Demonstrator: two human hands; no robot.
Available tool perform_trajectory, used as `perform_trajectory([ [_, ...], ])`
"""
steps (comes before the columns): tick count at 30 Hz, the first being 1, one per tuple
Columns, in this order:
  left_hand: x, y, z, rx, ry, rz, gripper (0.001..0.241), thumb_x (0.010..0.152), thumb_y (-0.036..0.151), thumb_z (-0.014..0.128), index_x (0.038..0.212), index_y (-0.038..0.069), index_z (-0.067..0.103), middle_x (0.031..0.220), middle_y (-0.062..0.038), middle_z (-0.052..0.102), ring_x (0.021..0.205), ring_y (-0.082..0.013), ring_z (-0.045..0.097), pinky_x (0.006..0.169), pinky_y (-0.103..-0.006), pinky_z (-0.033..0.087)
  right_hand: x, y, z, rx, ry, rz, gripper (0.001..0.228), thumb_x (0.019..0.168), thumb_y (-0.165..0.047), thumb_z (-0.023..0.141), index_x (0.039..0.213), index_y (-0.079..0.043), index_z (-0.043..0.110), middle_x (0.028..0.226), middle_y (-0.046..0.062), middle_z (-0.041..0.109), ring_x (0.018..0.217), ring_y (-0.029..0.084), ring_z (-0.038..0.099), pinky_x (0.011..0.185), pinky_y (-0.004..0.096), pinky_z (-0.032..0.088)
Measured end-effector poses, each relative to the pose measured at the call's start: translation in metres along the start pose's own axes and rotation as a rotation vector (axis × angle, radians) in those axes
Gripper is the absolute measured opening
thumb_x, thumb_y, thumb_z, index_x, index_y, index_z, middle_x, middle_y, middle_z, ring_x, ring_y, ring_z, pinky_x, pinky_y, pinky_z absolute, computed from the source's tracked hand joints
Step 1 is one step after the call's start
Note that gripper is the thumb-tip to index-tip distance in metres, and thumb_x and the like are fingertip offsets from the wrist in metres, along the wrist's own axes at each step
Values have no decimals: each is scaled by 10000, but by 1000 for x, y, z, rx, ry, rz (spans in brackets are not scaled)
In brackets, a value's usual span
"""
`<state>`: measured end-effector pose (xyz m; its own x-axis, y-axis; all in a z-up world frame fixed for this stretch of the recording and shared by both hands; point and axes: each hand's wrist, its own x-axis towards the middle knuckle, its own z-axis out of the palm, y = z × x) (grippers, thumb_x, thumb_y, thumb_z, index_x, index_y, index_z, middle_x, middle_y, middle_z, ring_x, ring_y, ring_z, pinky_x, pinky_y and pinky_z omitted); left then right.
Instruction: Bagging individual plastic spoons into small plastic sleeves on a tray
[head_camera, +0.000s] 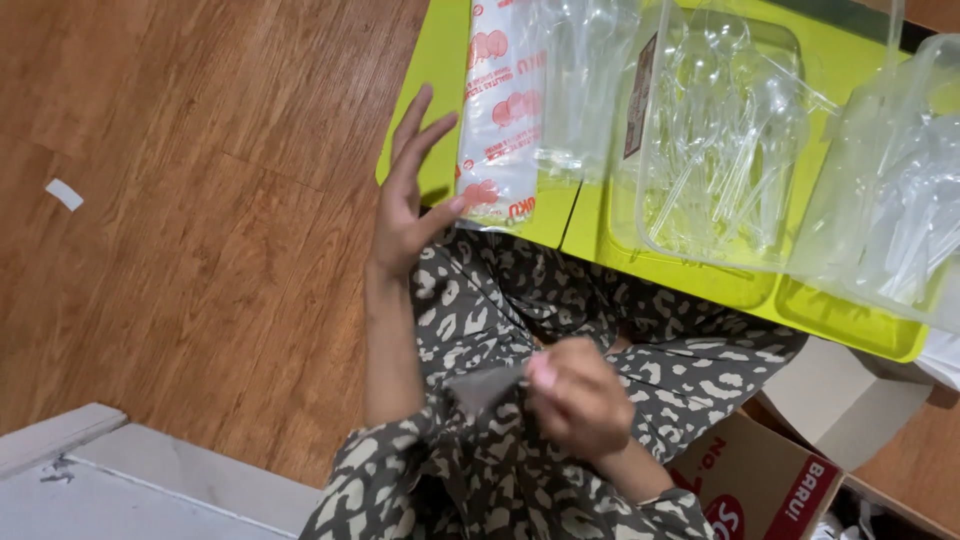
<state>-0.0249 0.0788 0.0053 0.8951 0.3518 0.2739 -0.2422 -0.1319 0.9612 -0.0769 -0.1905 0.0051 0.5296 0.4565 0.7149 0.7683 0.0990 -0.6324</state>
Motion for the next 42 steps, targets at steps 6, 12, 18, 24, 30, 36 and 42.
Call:
perform_trajectory([
  [6,-33,52,31,-154,-306,59,793,778,594,751,1347,49,662,1371,-154,651,1355,-329,588,1161,-491,433,44,27,-32,-264,333,123,180,793,78,856,933,84,742,893,250,726,820,419,721,659,469,614],
  [12,-28,83,101,-338,-452,-25,450,854,110,850,1269,32,695,1086,-154,758,1002,-297,765,910,-428,625,65,11,-68,-204,447,251,246,877,106,794,1073,166,657,1047,255,602,1049,390,667,676,396,645],
  [18,-26,76,157,-403,-476,-169,320,868,68,824,1178,47,749,1047,-125,790,984,-245,777,858,-372,644,57,2,-127,-288,478,351,273,893,74,802,1114,140,655,1123,265,551,948,333,641,672,386,608],
  [24,-40,64,196,-439,-494,-202,233,815,87,879,1034,42,814,883,-102,786,848,-175,751,795,-318,633,77,24,-216,-709,474,279,223,1011,45,864,1149,127,709,1077,252,593,973,366,624,818,403,599],
  [30,-43,71,196,-389,-579,-363,284,777,95,849,1027,4,751,974,-108,765,674,-128,683,608,-231,598,84,76,-276,-1113,53,710,322,1025,-315,709,1301,-159,767,1551,198,443,1349,394,434,1039,573,379],
  [36,-45,69,190,-343,-526,-363,246,820,42,814,1057,14,754,973,-71,763,775,-110,672,744,-229,553,94,78,-277,-1046,279,428,237,1008,23,625,1206,85,741,1214,197,709,1097,324,635,960,404,497],
  [42,-45,73,186,-302,-508,-278,259,823,59,805,1071,20,741,1015,-70,739,856,-136,682,825,-253,560,100,35,-264,-908,673,64,490,1035,261,662,1412,-46,602,1407,110,617,1075,278,705,1060,374,673],
])
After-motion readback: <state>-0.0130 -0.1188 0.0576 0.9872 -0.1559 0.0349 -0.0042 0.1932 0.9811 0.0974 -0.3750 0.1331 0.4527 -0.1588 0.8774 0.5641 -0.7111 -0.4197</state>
